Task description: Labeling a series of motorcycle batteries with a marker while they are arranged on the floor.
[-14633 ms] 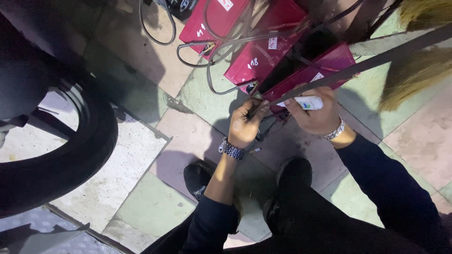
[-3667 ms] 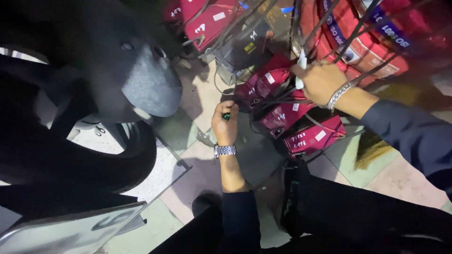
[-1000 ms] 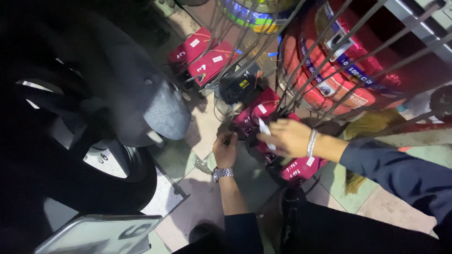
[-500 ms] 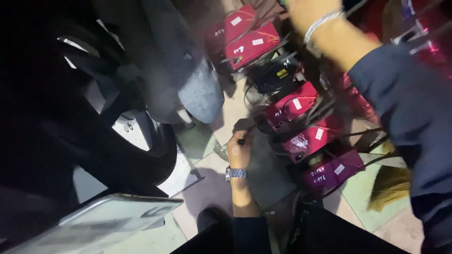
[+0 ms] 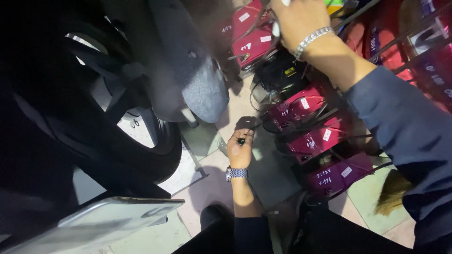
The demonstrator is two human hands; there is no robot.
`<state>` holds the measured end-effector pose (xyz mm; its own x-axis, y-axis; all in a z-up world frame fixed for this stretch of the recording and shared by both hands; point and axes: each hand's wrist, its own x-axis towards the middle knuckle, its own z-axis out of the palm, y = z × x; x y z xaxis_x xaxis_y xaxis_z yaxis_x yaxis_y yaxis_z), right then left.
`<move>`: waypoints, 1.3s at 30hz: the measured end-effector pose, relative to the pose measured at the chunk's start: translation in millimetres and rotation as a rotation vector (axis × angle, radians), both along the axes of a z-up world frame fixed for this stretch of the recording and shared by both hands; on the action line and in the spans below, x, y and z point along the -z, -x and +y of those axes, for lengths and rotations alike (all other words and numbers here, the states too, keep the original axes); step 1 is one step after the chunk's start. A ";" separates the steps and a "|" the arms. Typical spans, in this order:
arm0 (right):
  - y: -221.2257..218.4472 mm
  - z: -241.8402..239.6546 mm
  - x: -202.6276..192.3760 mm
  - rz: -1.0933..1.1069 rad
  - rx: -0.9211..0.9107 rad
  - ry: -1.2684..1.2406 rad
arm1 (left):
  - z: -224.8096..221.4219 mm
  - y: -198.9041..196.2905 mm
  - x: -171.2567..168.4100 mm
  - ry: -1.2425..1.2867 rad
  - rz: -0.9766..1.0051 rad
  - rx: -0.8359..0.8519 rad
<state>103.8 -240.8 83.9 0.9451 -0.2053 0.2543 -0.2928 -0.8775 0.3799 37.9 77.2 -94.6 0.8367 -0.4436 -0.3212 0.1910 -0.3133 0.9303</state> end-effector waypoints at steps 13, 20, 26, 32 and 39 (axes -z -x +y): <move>25.9 -26.0 51.7 -0.028 0.017 -0.040 | -53.9 -6.7 -87.2 -0.173 -0.372 0.092; 11.3 -32.2 123.4 -0.017 0.018 -0.135 | -97.6 -8.2 -105.9 -0.865 -0.563 0.735; 9.9 -36.8 129.7 -0.044 0.046 -0.137 | -66.3 -1.7 -141.3 -1.313 -0.926 1.239; 25.9 -37.4 109.2 -0.148 0.010 -0.085 | -91.0 -34.6 -132.1 -1.229 -0.944 1.116; 32.9 -34.8 86.0 -0.455 -0.237 -0.345 | -120.4 -106.6 -51.1 -0.593 -0.370 0.266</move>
